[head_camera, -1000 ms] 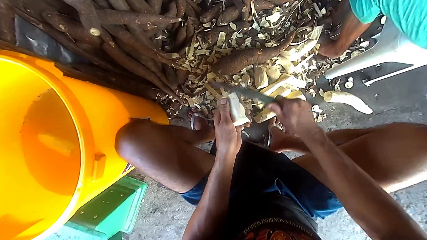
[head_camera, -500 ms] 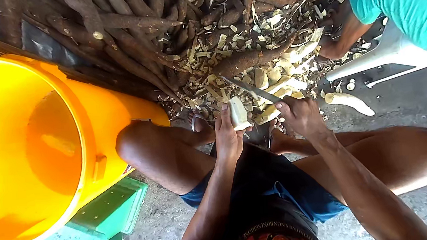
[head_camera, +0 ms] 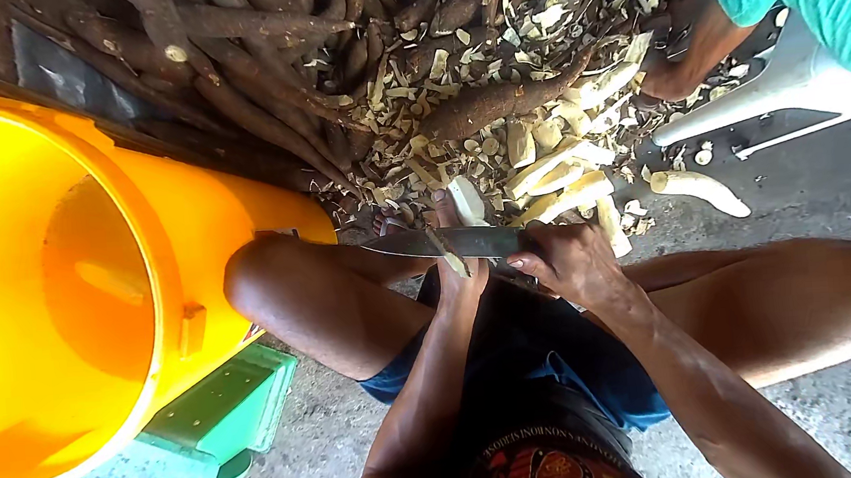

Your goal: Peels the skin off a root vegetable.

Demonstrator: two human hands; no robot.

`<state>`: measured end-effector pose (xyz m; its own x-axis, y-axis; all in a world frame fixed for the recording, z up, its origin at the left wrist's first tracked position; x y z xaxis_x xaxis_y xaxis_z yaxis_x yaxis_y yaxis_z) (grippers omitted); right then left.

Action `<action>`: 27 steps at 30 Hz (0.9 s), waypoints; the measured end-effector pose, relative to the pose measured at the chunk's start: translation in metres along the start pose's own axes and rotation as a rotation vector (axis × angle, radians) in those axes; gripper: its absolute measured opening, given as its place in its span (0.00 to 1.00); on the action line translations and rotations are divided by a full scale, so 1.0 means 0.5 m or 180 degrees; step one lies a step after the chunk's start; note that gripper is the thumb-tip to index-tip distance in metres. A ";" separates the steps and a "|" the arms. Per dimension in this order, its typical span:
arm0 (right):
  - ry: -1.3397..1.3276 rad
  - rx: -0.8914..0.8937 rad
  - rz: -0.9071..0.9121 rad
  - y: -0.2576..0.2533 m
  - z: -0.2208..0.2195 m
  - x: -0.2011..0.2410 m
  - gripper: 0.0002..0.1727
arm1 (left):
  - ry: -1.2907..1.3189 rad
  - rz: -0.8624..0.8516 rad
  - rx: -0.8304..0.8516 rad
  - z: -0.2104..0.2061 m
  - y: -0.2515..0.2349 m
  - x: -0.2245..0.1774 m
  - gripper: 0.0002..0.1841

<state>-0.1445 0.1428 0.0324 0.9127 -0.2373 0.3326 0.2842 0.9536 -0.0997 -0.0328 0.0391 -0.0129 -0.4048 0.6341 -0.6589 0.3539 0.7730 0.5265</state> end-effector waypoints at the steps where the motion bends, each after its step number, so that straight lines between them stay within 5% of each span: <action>1: -0.0002 0.0013 0.0020 0.000 -0.001 0.000 0.49 | -0.0143 -0.0047 -0.0066 -0.004 0.001 -0.005 0.20; 6: 0.0116 -0.0001 -0.0003 -0.002 -0.023 -0.030 0.49 | -0.0129 0.0011 -0.0205 -0.008 0.004 -0.021 0.17; 11: 0.0138 0.0215 -0.1515 -0.006 -0.053 -0.180 0.43 | 0.0228 0.0402 -0.0227 -0.005 0.016 -0.039 0.27; 16: -0.0374 0.0050 -0.0104 -0.015 0.006 -0.035 0.47 | 0.0166 0.0048 -0.0031 0.009 0.007 -0.004 0.16; 19: -0.0054 0.0056 0.0063 -0.008 0.003 -0.014 0.49 | -0.0024 -0.0047 0.0013 0.009 0.019 -0.010 0.09; 25: 0.0259 0.0732 -0.1356 -0.019 -0.058 -0.173 0.43 | 0.0069 0.0346 0.0173 -0.007 0.035 -0.030 0.29; 27: -0.0015 0.0552 -0.1506 -0.016 -0.057 -0.188 0.43 | 0.0130 0.0278 0.0238 -0.007 0.034 -0.037 0.29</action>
<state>-0.2244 0.1521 -0.0247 0.6941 -0.6507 0.3081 0.6133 0.7585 0.2203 -0.0222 0.0406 0.0101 -0.4030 0.7005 -0.5890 0.4506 0.7120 0.5385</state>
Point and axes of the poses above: each hand's wrist, its own y-axis away from the middle knuckle, its own z-axis out of the back of the hand, x = y × z, the point moved 3 cm from there along -y, towards the middle knuckle, and after that the axes turned 6 degrees about y, right-handed, at the moved point
